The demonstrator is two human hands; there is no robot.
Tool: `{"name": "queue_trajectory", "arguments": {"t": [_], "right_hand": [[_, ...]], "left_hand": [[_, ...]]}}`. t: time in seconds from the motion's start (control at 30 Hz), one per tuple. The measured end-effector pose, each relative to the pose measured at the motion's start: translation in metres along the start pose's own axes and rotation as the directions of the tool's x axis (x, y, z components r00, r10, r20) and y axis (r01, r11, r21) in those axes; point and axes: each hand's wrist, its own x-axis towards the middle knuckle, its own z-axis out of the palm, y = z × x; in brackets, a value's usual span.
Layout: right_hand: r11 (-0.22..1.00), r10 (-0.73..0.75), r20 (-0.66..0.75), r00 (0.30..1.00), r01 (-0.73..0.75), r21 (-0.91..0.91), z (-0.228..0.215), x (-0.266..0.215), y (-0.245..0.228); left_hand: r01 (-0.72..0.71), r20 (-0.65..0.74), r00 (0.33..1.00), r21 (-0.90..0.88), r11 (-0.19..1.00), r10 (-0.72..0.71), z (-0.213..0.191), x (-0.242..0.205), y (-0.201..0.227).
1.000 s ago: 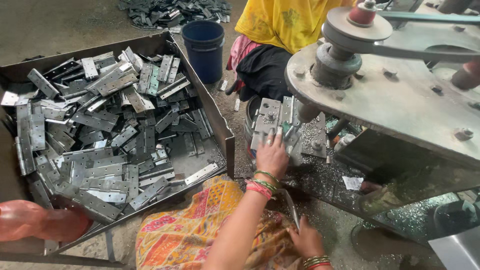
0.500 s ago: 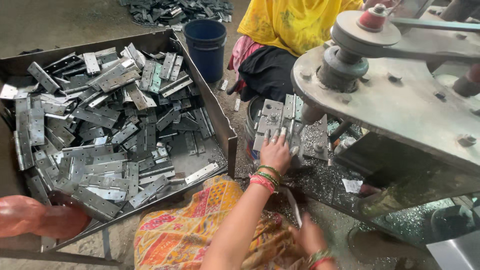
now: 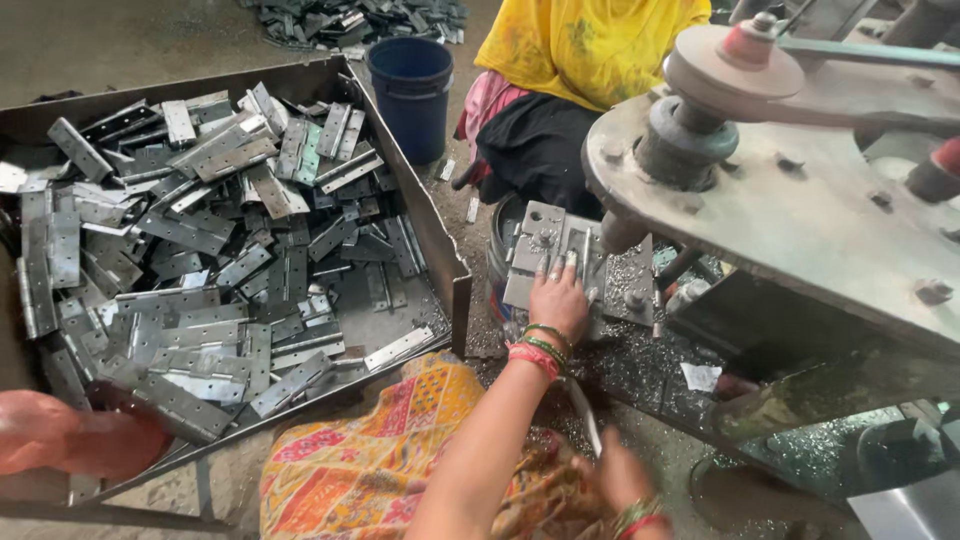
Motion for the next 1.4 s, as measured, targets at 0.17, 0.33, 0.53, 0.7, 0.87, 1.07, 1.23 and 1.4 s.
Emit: {"name": "queue_trajectory", "arguments": {"t": [0.17, 0.33, 0.53, 0.7, 0.87, 1.07, 1.23, 1.4], "right_hand": [[0.992, -0.061, -0.103, 0.993, 0.072, 0.106, 0.039, 0.005, 0.009], [0.988, -0.147, -0.05, 0.988, 0.149, 0.037, -0.013, 0.037, 0.023], [0.988, -0.045, -0.129, 0.991, 0.063, 0.139, 0.039, 0.003, 0.012], [0.986, -0.039, -0.059, 0.997, 0.048, 0.158, 0.039, -0.001, 0.013], [0.974, -0.084, -0.234, 0.969, 0.13, 0.187, -0.063, -0.009, -0.017], [0.846, -0.034, -0.561, 0.827, 0.323, 0.424, -0.092, -0.038, -0.04], [0.777, -0.037, -0.717, 0.696, 0.472, 0.417, -0.083, -0.033, -0.024], [0.756, -0.037, -0.687, 0.726, 0.469, 0.455, -0.075, -0.032, -0.02]], "left_hand": [[-0.053, -0.073, 0.996, 0.086, 0.995, 0.059, -0.01, -0.019, -0.002], [-0.028, 0.062, 0.998, 0.119, 0.993, 0.021, -0.019, -0.006, -0.002], [-0.001, -0.037, 0.999, -0.003, 1.0, 0.001, -0.009, 0.022, -0.01], [-0.03, 0.007, 1.0, 0.037, 0.999, 0.03, -0.003, 0.009, -0.013], [-0.139, 0.031, 0.99, 0.088, 0.986, 0.137, -0.027, -0.029, -0.007], [-0.235, -0.322, 0.911, 0.102, 0.967, 0.256, -0.045, -0.12, -0.002], [-0.394, -0.45, 0.85, -0.198, 0.898, 0.274, -0.072, -0.101, -0.009], [-0.411, -0.62, 0.735, -0.087, 0.908, 0.273, -0.08, -0.065, 0.013]]}}
